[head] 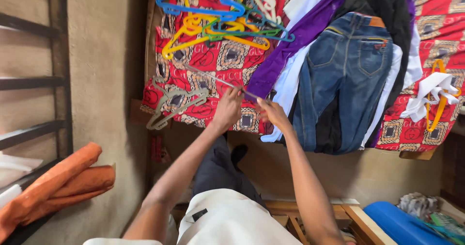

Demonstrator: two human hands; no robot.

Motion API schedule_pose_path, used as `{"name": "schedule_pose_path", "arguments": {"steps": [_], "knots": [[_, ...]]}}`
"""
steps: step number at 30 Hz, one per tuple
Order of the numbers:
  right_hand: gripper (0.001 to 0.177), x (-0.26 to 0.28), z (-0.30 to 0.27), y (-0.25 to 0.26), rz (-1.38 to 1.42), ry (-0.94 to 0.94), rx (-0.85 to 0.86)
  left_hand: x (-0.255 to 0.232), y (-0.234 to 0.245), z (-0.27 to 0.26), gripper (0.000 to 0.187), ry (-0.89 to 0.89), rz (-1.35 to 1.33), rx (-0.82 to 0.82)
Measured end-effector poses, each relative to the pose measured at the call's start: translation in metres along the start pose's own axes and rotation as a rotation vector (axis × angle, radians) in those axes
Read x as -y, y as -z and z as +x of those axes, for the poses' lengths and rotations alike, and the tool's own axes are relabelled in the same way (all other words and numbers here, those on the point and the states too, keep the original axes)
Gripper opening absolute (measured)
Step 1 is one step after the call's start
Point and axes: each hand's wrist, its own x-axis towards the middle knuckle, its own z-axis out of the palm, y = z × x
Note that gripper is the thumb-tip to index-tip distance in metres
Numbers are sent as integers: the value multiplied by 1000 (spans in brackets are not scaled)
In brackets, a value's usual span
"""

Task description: Picking up clothes from a bed, placing them on hangers, and hanging them in a closet.

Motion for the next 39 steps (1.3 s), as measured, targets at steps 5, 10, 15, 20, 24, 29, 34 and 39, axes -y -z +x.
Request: {"name": "schedule_pose_path", "arguments": {"steps": [5, 10, 15, 20, 24, 29, 34, 39], "knots": [[66, -38, -47, 16, 496, -18, 210, -50, 14, -11, 32, -153, -79, -102], [46, -77, -93, 32, 686, 155, 298, -98, 11, -33, 27, -265, -93, -46], [45, -119, -146, 50, 664, 240, 77, -140, -10, -62, 29, -368, -112, 10], [30, -154, -209, 71, 740, 324, 154, -198, -33, -97, 28, -340, -301, 8], [27, -186, -257, 96, 837, 390, 61, -241, -40, -103, 28, -249, -448, -93], [36, -214, -288, 111, 926, 485, -81, -245, -59, -104, 24, -132, -510, -58], [41, -232, -286, 121, 873, 463, -199, -254, -59, -102, 24, -142, -529, 78], [52, -213, -282, 131, 1027, 535, -179, -255, -70, -81, 26, -139, -548, 151]]}}
